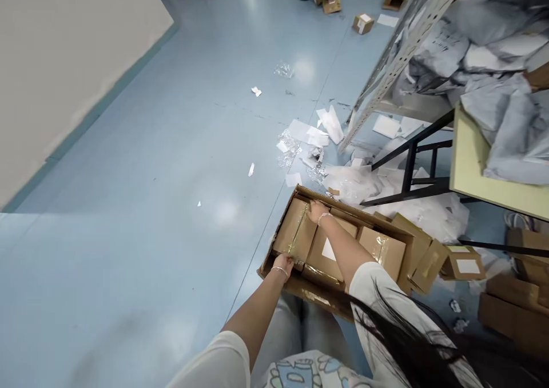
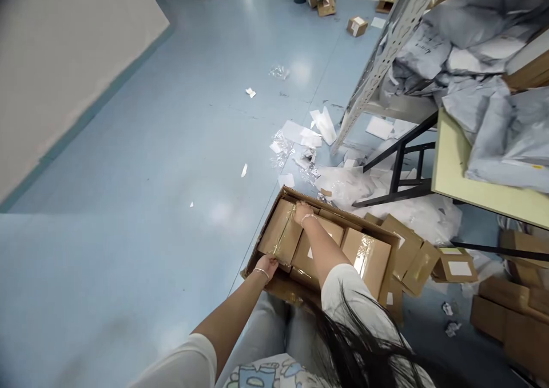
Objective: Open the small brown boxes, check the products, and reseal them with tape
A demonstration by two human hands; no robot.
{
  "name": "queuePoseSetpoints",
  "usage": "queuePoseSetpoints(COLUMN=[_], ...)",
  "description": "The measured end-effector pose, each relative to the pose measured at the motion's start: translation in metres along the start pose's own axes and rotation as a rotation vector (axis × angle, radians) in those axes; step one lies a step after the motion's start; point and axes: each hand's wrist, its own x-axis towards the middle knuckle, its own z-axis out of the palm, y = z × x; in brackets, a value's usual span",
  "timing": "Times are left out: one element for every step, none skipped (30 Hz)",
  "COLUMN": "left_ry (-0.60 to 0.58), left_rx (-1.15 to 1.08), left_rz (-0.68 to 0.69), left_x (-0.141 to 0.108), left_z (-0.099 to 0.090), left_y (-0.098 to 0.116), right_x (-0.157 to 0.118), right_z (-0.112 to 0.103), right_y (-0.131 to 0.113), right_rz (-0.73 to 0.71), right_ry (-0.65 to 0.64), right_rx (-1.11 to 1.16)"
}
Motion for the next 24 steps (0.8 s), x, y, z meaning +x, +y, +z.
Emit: queuePoseSetpoints(left_ry=[-0.005, -0.012, -0.02, -0.027, -0.034, -0.038, -0.04, -0.042, -0.044, -0.049, -0.055, -0.062, -0.068, -0.073, -0.075, -0.076, -0.078, -0.082, -0.091, -0.106, -0.123, -0.143, -0.165, -0.193], left_rx=[-0.018, -0.033, -0.044, -0.053, -0.06, -0.067, -0.075, -0.083, -0.09, -0.092, -0.09, -0.082, -0.068, -0.047, -0.022, 0.008, 0.04, 0.075, 0.109, 0.15, 0.207, 0.28, 0.366, 0.459], left_rz=[0.0, -0.006, -0.018, -0.033, -0.049, -0.061, -0.069, -0.073, -0.074, -0.074, -0.074, -0.072, -0.066, -0.056, -0.044, -0.027, -0.008, 0.011, 0.027, 0.056, 0.104, 0.17, 0.252, 0.343], left_x=[0.007, 0.012, 0.014, 0.015, 0.013, 0.01, 0.005, -0.002, -0.01, -0.02, -0.031, -0.043, -0.057, -0.071, -0.086, -0.102, -0.117, -0.132, -0.147, -0.161, -0.174, -0.187, -0.198, -0.209], left_z=[0.001, 0.002, 0.002, 0.002, 0.002, 0.001, 0.001, 0.001, 0.002, 0.002, 0.001, 0.0, -0.001, -0.003, -0.005, -0.007, -0.009, -0.011, -0.013, -0.013, -0.013, -0.011, -0.007, -0.003], left_y=[0.001, 0.003, 0.004, 0.005, 0.006, 0.006, 0.005, 0.005, 0.004, 0.004, 0.004, 0.005, 0.007, 0.009, 0.012, 0.015, 0.018, 0.022, 0.026, 0.03, 0.035, 0.039, 0.044, 0.048], right_x=[0.009, 0.016, 0.019, 0.02, 0.018, 0.015, 0.011, 0.005, -0.001, -0.009, -0.017, -0.026, -0.037, -0.049, -0.062, -0.078, -0.095, -0.113, -0.133, -0.155, -0.178, -0.201, -0.226, -0.251], right_z=[0.005, 0.009, 0.014, 0.018, 0.021, 0.023, 0.024, 0.023, 0.02, 0.015, 0.008, 0.0, -0.01, -0.02, -0.032, -0.044, -0.057, -0.069, -0.081, -0.092, -0.102, -0.11, -0.116, -0.119], right_y=[-0.001, -0.001, -0.002, -0.002, -0.003, -0.005, -0.007, -0.011, -0.015, -0.02, -0.025, -0.031, -0.037, -0.043, -0.048, -0.052, -0.055, -0.056, -0.055, -0.053, -0.048, -0.043, -0.036, -0.028], right_rz=[0.018, 0.043, 0.07, 0.089, 0.097, 0.095, 0.085, 0.073, 0.062, 0.054, 0.048, 0.042, 0.035, 0.026, 0.014, 0.003, -0.004, -0.004, 0.002, 0.012, 0.027, 0.047, 0.07, 0.098], right_ry=[-0.036, -0.065, -0.08, -0.078, -0.064, -0.043, -0.027, -0.019, -0.009, 0.004, 0.019, 0.036, 0.053, 0.072, 0.095, 0.125, 0.163, 0.211, 0.264, 0.321, 0.38, 0.439, 0.496, 0.553], right_rx=[-0.071, -0.124, -0.149, -0.159, -0.164, -0.168, -0.173, -0.174, -0.172, -0.166, -0.158, -0.148, -0.14, -0.134, -0.127, -0.115, -0.094, -0.06, -0.011, 0.053, 0.133, 0.228, 0.331, 0.437])
